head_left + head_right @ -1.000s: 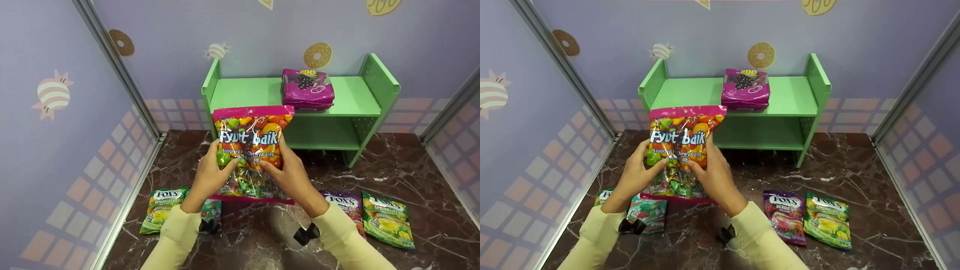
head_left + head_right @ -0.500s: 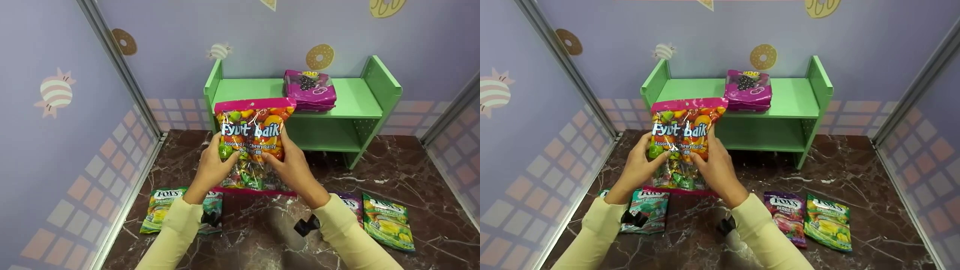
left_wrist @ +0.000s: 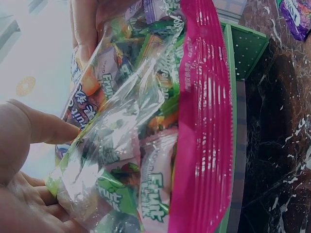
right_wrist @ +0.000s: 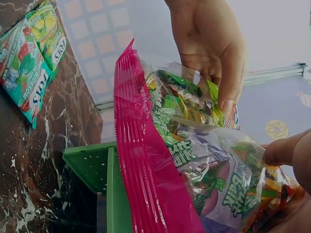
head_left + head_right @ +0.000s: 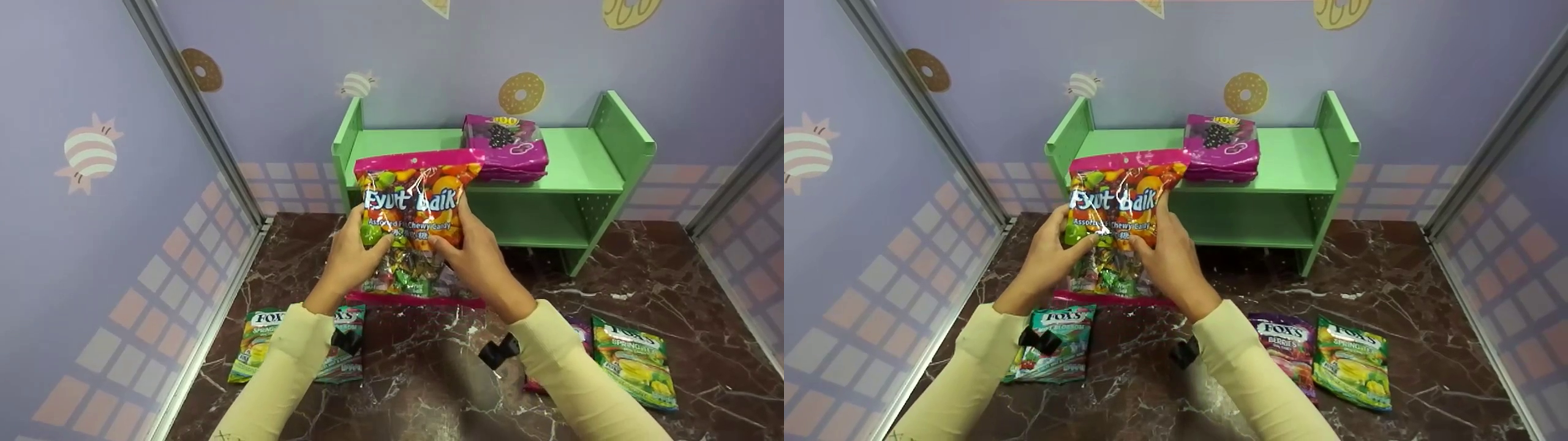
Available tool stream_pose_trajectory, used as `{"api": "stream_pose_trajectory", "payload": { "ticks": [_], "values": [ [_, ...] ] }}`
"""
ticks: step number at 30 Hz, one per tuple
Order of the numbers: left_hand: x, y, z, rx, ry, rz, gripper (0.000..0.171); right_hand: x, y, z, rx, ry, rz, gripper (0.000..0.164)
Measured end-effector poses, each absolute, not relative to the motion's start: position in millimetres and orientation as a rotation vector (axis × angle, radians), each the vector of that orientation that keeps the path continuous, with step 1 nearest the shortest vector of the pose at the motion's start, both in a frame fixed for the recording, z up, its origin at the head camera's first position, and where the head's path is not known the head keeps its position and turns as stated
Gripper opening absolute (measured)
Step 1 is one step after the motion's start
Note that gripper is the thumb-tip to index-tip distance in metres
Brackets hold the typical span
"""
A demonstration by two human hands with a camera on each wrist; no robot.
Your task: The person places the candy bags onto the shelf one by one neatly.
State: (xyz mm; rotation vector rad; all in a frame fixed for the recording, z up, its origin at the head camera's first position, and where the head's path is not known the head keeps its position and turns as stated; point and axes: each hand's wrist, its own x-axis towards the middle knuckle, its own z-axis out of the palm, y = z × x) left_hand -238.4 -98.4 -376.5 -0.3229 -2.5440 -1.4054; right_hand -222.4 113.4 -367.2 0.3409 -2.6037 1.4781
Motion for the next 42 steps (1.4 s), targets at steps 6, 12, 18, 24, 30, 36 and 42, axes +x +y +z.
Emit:
{"api": "stream_pose_trajectory", "payload": {
  "ticks": [6,12,18,24,30,36,42],
  "values": [
    [-247,-99,-374,-0.270,-2.594,-1.395,0.063,-231,113,-366,0.357,-2.587,1.461,0.087],
    [-256,-101,-373,-0.233,-2.622,-1.366,0.063,-241,113,-367,0.359,-2.605,1.442,0.086],
    [-264,-102,-370,-0.221,-2.643,-1.351,0.063,-250,113,-365,0.347,-2.629,1.470,0.087],
    [-271,-102,-364,-0.238,-2.638,-1.351,0.062,-257,112,-359,0.350,-2.630,1.492,0.087],
    [-277,-101,-356,-0.221,-2.667,-1.334,0.065,-264,112,-356,0.346,-2.631,1.490,0.087],
    [-280,-102,-347,-0.236,-2.655,-1.307,0.060,-270,113,-351,0.367,-2.623,1.483,0.088],
    [-285,-101,-337,-0.230,-2.674,-1.252,0.062,-276,114,-344,0.355,-2.611,1.487,0.088]
  ]
}}
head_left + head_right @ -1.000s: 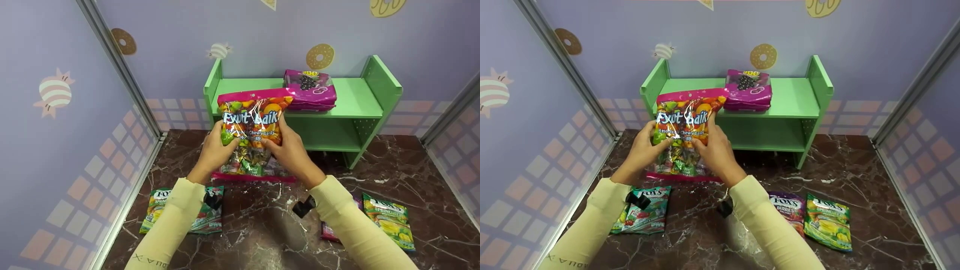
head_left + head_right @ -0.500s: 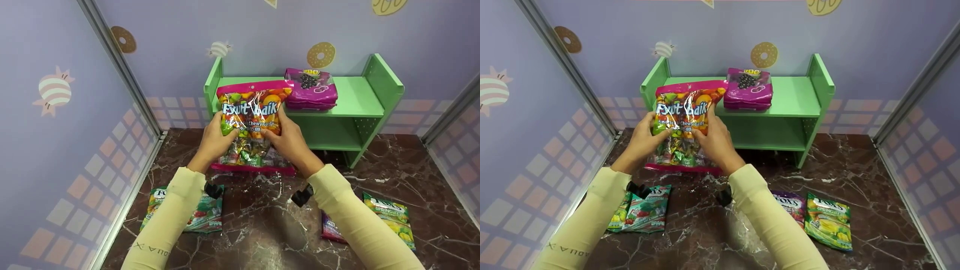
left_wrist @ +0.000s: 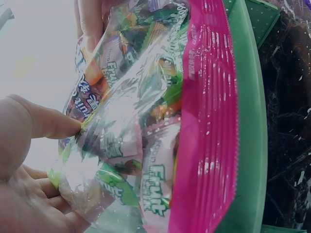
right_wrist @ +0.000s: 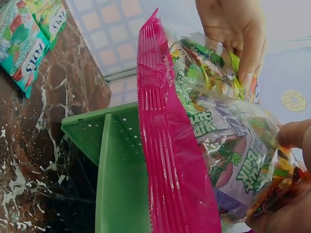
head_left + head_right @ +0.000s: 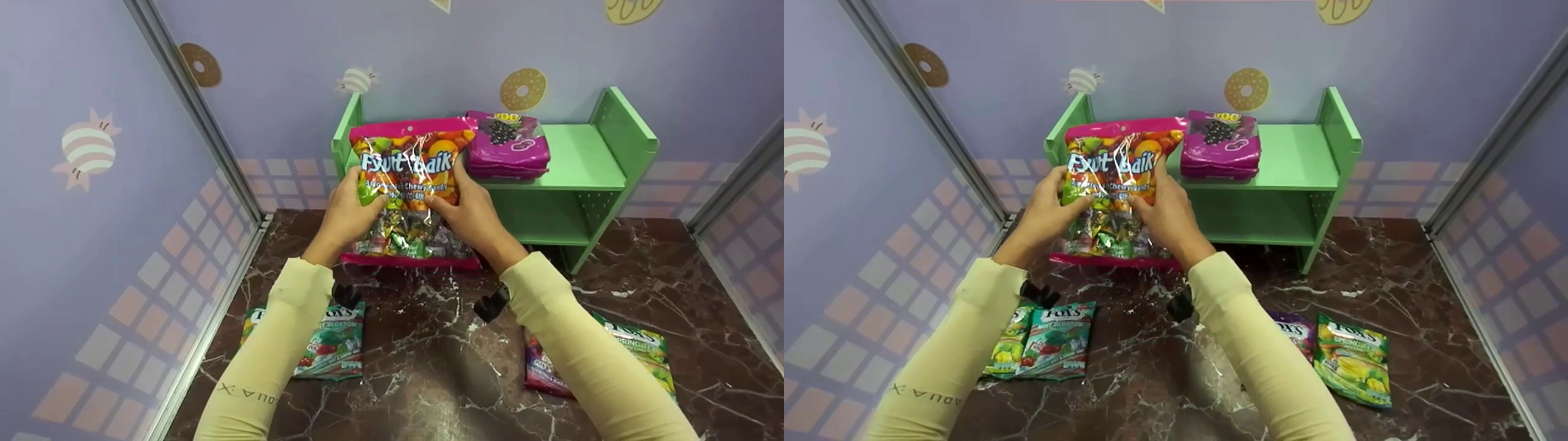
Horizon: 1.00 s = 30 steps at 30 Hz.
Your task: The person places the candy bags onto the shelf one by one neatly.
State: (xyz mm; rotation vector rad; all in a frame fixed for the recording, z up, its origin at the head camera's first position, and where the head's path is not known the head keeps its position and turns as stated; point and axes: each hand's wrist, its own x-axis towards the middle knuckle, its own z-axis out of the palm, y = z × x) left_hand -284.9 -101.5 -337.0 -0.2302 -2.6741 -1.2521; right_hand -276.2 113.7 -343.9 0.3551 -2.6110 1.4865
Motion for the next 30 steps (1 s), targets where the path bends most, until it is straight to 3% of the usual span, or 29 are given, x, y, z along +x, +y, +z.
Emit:
{"api": "stream_pose_trajectory", "payload": {
  "ticks": [20,30],
  "values": [
    [-314,-95,-312,-0.121,-2.818,-1.187,0.078,-307,112,-338,0.265,-2.570,1.530,0.086],
    [-330,-92,-299,-0.091,-2.849,-1.170,0.078,-321,107,-330,0.240,-2.547,1.537,0.085]
  ]
}}
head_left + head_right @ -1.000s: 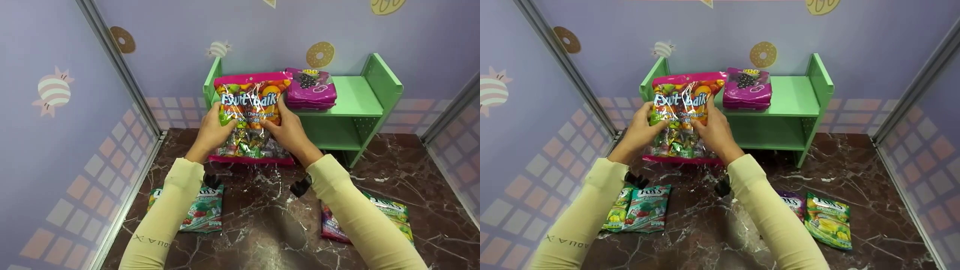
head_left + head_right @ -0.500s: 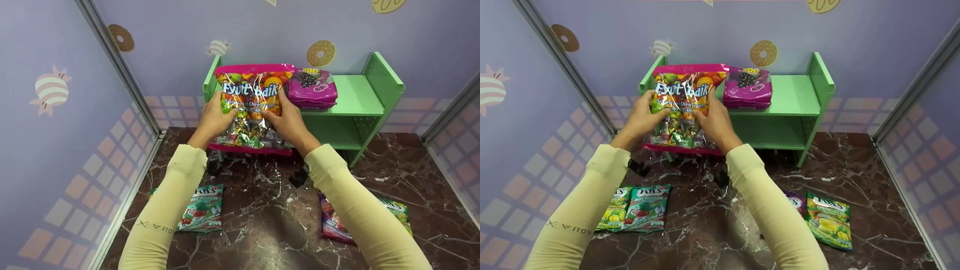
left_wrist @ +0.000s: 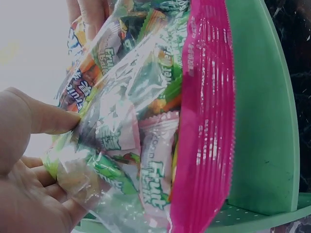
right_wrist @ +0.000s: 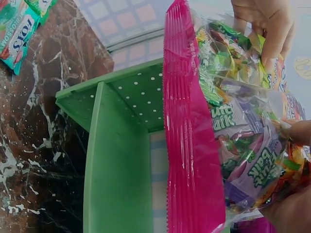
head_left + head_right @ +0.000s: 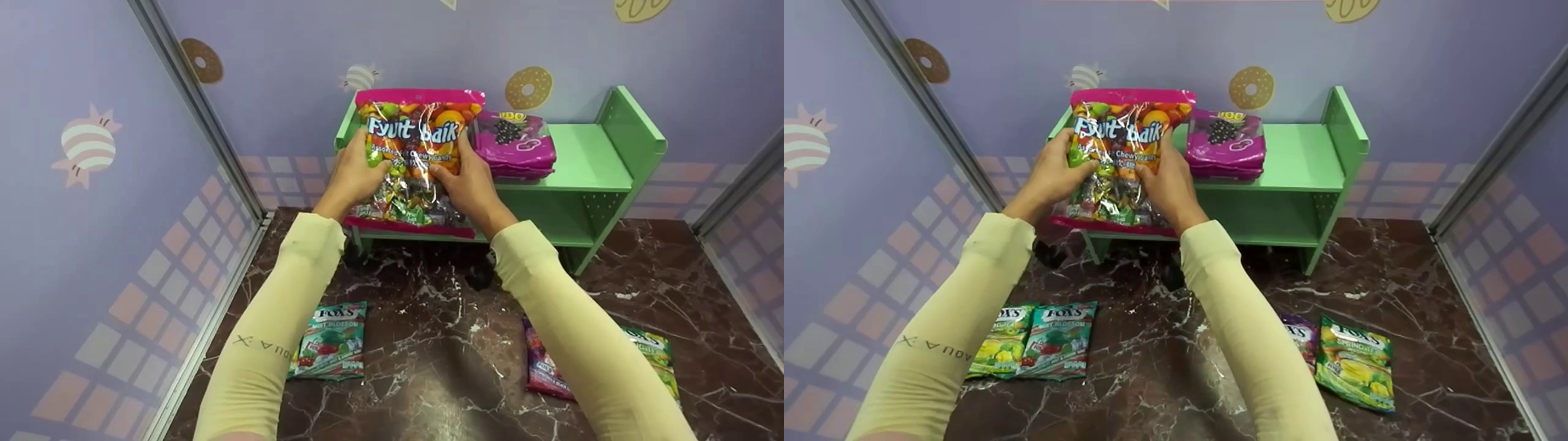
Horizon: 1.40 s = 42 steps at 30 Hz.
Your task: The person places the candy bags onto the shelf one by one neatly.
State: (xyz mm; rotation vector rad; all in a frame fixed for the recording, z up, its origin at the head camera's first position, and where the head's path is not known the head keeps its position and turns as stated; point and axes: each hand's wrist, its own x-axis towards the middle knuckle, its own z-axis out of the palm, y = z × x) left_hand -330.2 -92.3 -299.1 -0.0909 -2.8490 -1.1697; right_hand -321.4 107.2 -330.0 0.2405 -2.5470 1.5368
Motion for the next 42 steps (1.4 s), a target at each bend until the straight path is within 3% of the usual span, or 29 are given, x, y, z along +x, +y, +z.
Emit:
{"api": "stream_pose_trajectory", "payload": {
  "ticks": [32,42],
  "values": [
    [-366,-87,-292,-0.093,-2.841,-0.979,0.070,-357,95,-317,0.080,-2.661,1.392,0.085],
    [-369,-80,-305,-0.165,-2.839,-0.833,0.069,-362,93,-324,0.124,-2.761,1.223,0.075]
  ]
}}
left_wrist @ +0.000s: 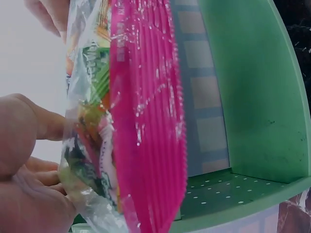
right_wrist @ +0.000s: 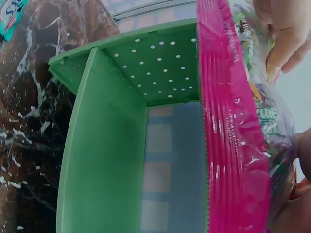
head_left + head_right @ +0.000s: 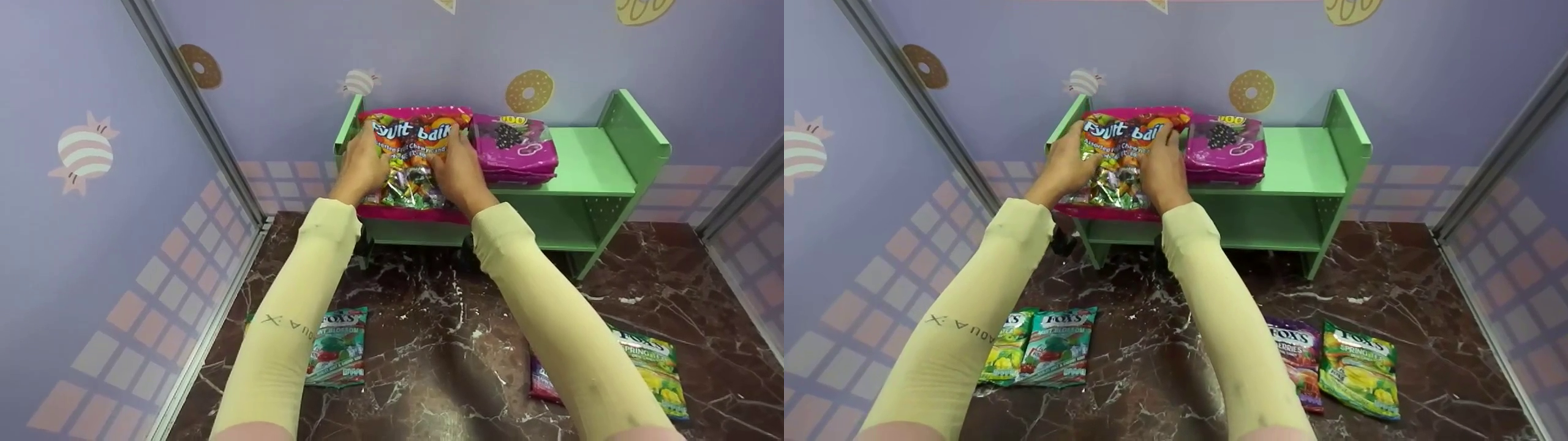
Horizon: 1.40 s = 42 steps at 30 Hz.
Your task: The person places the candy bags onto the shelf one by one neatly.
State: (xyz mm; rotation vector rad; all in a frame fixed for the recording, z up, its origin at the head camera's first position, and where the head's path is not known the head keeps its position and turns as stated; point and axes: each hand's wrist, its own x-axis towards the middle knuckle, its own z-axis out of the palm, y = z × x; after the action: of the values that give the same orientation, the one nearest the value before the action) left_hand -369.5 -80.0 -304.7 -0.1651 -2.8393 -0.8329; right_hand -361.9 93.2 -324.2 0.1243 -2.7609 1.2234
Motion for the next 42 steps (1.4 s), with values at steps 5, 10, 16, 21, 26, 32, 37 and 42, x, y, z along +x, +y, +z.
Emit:
{"api": "stream_pose_trajectory", "payload": {
  "ticks": [5,10,16,21,26,32,37,42],
  "values": [
    [-366,-79,-309,-0.201,-2.930,-0.797,0.066,-361,92,-326,0.149,-2.816,1.100,0.070],
    [-358,-77,-314,-0.318,-2.961,-0.611,0.061,-357,88,-329,0.215,-2.819,1.012,0.064],
    [-339,-72,-329,-0.621,-2.967,-0.338,0.080,-355,88,-332,0.317,-2.858,0.879,0.054],
    [-326,-69,-346,-0.781,-2.900,-0.100,0.123,-354,93,-327,0.344,-2.879,0.880,0.052],
    [-323,-67,-357,-0.778,-2.804,0.124,0.133,-352,101,-319,0.376,-2.817,1.021,0.049],
    [-324,-61,-365,-0.730,-2.755,0.213,0.119,-344,123,-314,0.452,-2.600,1.116,0.042],
    [-328,-58,-363,-0.722,-2.761,0.153,0.111,-339,148,-307,0.385,-2.545,1.061,0.040],
    [-335,-60,-358,-0.724,-2.802,0.050,0.100,-337,175,-307,0.313,-2.627,0.904,0.046]
  ]
}}
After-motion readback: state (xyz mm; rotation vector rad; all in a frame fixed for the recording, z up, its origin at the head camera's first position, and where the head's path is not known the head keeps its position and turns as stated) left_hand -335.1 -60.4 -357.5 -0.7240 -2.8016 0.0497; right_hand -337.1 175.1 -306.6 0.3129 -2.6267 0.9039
